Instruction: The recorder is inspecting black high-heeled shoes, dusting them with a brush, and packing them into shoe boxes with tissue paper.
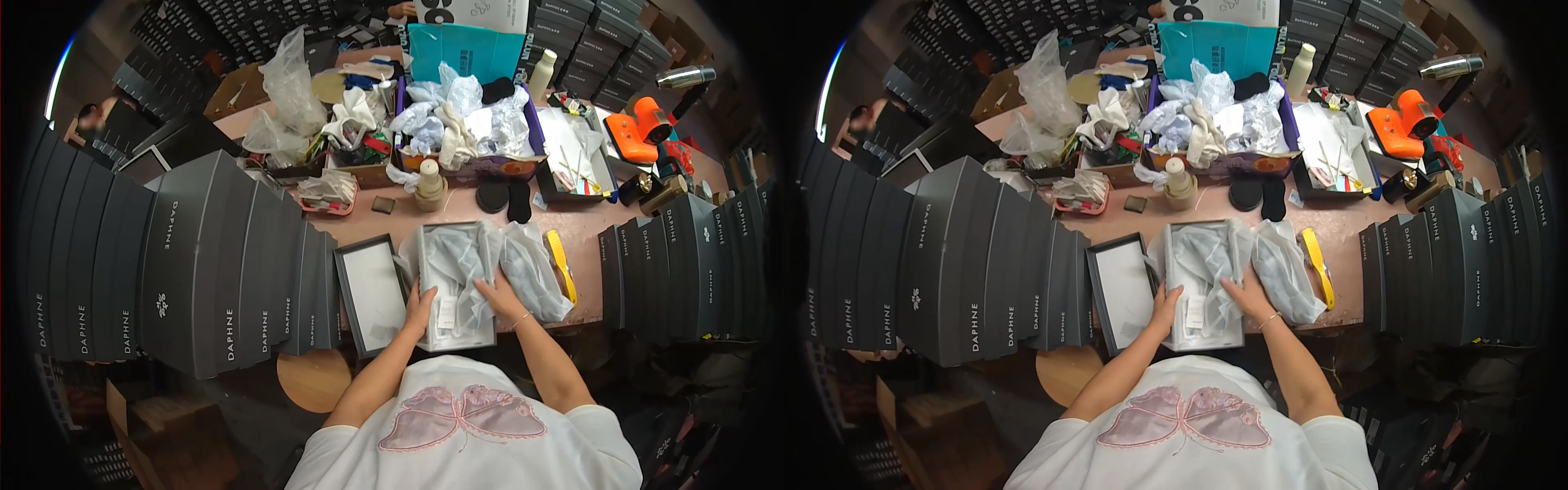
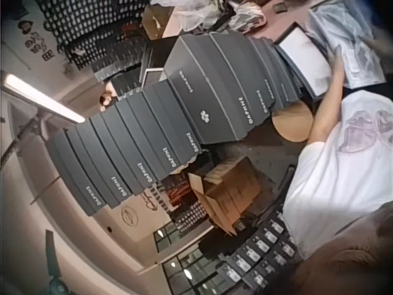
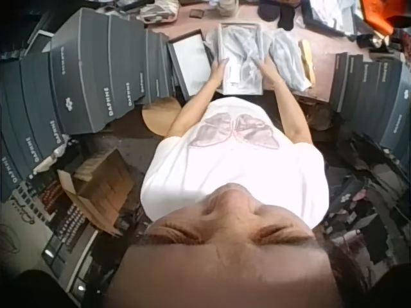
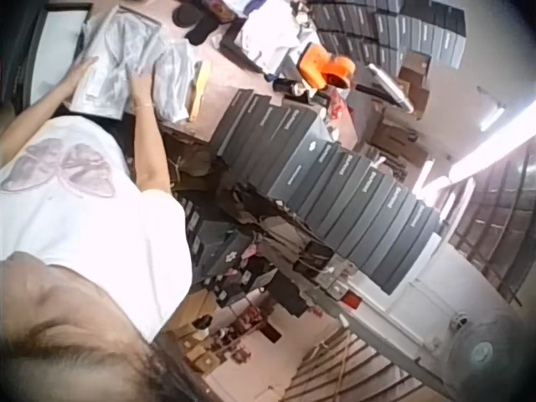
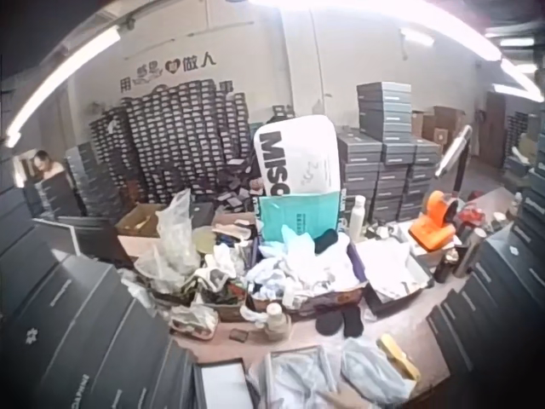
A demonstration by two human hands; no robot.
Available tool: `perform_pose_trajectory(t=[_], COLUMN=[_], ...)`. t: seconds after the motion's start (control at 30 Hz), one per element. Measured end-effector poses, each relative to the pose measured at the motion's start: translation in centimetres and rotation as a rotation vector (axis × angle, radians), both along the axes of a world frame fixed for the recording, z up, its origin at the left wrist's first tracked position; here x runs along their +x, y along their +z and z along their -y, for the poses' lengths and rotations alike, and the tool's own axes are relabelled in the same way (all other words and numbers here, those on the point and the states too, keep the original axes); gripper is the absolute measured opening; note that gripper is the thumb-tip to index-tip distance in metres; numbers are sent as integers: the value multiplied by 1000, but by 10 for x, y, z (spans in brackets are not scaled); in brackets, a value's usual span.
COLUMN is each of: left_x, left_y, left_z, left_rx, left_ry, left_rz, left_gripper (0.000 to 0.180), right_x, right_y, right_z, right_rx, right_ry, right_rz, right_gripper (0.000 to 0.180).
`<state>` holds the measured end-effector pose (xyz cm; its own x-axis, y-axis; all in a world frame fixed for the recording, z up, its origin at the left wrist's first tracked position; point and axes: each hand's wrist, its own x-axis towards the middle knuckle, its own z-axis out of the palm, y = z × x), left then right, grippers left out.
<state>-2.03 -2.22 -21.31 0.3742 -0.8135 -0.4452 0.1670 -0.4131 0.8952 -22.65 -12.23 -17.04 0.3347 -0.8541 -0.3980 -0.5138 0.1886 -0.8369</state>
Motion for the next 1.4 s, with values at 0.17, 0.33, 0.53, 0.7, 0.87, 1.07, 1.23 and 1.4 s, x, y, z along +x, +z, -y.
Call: perform_pose_trajectory(t=[0.17,0.33,0.53,0.7,0.87,1.07,1.23,1.4], left_x=[5,16,8,-11,-9,9,-3,59], left_y=[53,107,123,145,148,151,164,197], left_z=[-22,-20,-23,9,2,16,0,9], left_rx=[-194,-255,-142,-162,-123,-225,-279,-415], left_ry=[28,38,-59,-87,32,317,166,367], left_rz=[174,-74,-530,-981,-1004,-834,-484,-599], left_gripper=[59,42,83,75,60,60,71,57], right_x=[37,70,57,71,41,27,50,35], right_y=[35,22,124,129,150,211,165,164], right_z=[3,36,48,11,5,-60,-59,-55], right_rx=[-672,-687,-650,-456,-420,-524,-498,-409], right_ry=[309,563,197,131,17,486,513,450], right_rz=[-177,-578,106,105,95,7,109,323], right_gripper=[65,67,22,27,21,47,68,61])
